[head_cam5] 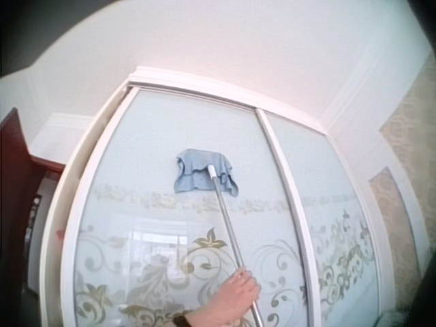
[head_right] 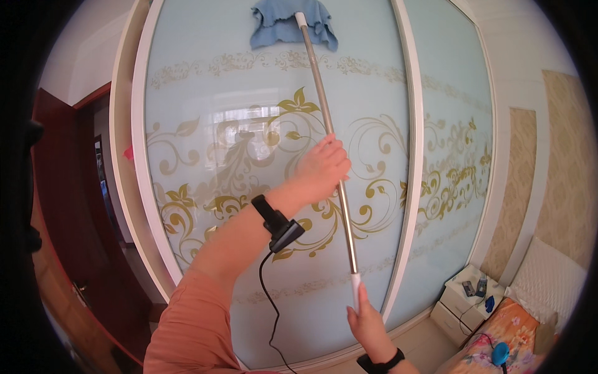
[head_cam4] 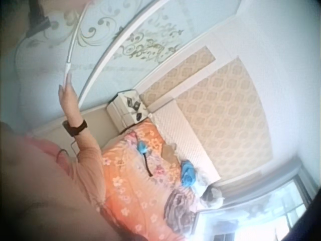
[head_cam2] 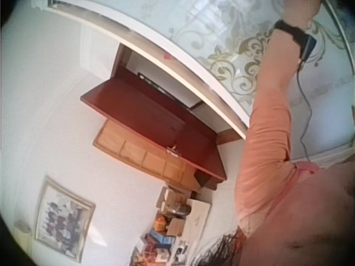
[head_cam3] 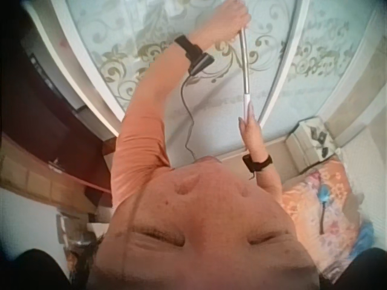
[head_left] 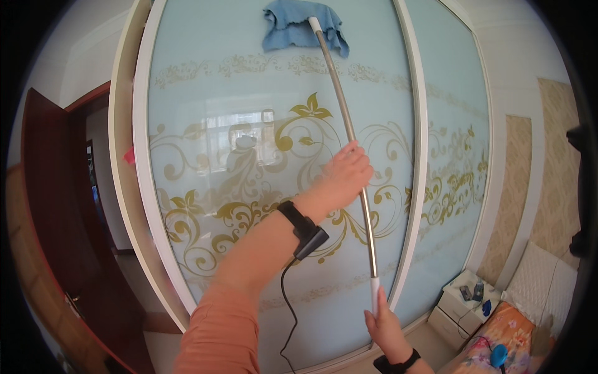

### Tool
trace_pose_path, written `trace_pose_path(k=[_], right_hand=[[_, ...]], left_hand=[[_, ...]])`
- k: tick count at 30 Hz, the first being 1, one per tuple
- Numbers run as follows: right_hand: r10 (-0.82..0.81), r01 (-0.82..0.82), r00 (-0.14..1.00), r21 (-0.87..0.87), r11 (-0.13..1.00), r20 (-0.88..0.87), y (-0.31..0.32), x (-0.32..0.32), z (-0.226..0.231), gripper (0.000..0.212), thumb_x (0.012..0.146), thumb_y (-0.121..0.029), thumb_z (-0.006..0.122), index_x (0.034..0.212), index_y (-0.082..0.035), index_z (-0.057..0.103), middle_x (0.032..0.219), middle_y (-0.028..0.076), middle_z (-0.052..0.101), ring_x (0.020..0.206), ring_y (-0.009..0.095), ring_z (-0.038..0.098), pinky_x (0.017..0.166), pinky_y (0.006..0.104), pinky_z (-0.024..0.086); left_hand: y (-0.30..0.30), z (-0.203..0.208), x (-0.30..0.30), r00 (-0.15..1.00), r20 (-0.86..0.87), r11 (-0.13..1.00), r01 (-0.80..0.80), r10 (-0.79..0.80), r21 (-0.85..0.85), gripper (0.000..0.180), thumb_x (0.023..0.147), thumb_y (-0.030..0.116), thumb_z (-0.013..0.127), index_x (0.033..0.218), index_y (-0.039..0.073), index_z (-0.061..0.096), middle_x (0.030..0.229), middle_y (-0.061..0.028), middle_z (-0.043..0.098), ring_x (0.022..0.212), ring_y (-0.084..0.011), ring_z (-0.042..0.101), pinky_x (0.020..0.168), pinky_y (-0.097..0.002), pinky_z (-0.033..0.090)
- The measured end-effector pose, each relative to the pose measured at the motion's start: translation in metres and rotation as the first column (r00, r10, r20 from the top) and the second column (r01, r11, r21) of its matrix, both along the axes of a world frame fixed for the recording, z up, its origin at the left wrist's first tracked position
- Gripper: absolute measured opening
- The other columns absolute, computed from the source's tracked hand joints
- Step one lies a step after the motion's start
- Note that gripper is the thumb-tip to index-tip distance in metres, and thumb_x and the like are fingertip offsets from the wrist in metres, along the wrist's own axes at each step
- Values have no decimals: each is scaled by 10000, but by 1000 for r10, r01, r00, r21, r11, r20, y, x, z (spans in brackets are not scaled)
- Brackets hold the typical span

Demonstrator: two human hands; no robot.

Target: The person attaches a blue cloth to a mop handle in the kitchen, then walks to a bedroom and wipes the upper and lower sections of a wardrobe door with the mop. The person uses both hands to maneuver the mop and clean the surface.

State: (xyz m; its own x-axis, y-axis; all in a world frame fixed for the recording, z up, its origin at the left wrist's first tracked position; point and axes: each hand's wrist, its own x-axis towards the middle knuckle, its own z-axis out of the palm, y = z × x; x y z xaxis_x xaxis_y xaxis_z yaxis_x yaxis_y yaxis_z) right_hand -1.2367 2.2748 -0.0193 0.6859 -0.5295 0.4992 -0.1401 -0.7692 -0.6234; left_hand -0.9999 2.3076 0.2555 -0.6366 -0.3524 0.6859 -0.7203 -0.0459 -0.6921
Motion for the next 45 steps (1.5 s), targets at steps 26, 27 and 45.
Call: trace_pose_path(k=[26,27,45], right_hand=[[235,-326,933,358,875,273,-40,-25,-99,342,965,-302,459,1111,-13,569,686,63,521,623,175,517,521,361,412],[339,-402,913,365,840,225,-43,-32,-99,303,961,-290,456,995,-4,550,683,67,527,612,167,515,524,374,410],[48,-48,984,-9,999,170,-118,-9,-74,323,963,-336,442,915,-34,545,641,52,525,569,167,500,513,340,402]], left_hand=[[7,-92,-19,985,-158,998,-67,70,20,126,712,142,625,738,72,524,748,-75,477,874,-274,489,933,-435,400],[6,-100,-22,984,-164,997,-64,69,37,118,716,143,619,736,78,523,747,-72,476,874,-270,490,936,-433,398],[38,-176,-72,906,-322,950,-208,276,232,597,829,129,542,1393,56,361,1486,-122,284,1365,-271,279,1112,-494,182]])
